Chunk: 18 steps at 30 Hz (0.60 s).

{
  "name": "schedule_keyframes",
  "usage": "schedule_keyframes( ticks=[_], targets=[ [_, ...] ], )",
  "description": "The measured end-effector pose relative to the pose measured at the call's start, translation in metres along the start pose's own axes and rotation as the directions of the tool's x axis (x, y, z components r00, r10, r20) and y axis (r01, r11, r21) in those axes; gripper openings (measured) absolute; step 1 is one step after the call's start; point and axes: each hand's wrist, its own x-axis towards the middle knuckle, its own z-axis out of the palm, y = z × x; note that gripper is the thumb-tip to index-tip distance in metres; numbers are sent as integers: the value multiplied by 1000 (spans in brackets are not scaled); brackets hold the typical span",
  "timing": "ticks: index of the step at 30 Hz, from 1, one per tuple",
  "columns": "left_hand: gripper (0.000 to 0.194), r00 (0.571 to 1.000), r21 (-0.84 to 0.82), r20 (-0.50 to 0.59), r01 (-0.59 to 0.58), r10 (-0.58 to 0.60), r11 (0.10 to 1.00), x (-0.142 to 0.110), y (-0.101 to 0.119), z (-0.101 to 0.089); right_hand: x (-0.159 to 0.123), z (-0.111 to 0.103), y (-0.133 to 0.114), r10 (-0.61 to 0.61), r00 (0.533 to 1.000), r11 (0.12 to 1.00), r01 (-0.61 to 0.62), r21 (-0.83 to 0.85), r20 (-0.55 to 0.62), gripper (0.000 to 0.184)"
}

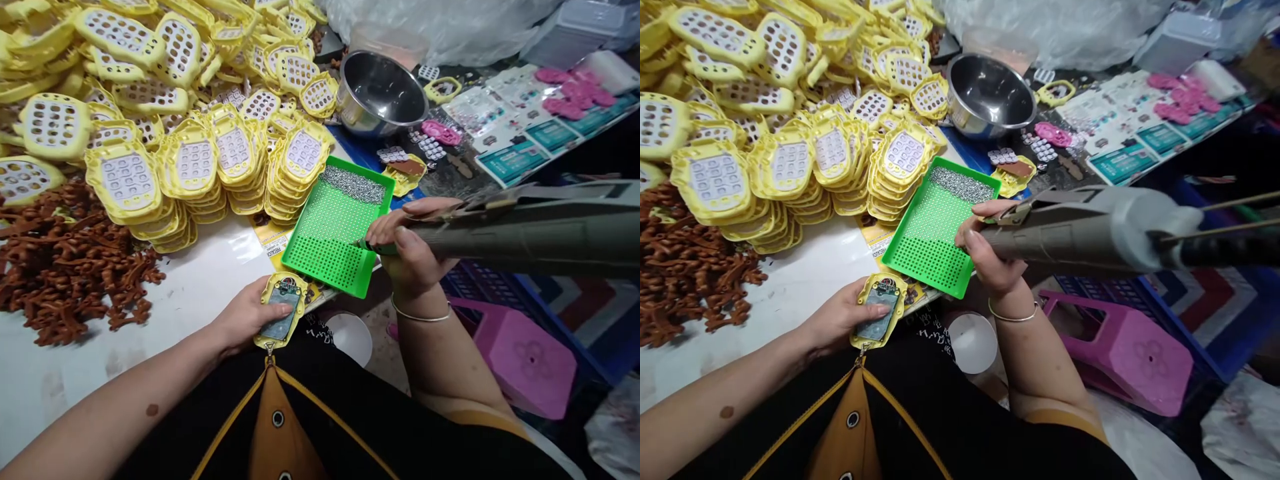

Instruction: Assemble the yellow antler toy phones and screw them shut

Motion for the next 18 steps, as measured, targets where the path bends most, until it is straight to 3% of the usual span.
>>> schedule_keyframes(
  ticks=[12, 18],
  targets=[
    [44, 1000, -13, 3, -25, 25, 1000, 0, -1, 0, -1, -1, 7, -43, 999, 998, 44, 42, -9, 18],
    [44, 999, 12, 2, -35, 35, 999, 0, -2, -2, 3, 0, 7, 21, 1000, 999, -22, 43, 17, 16]
  ],
)
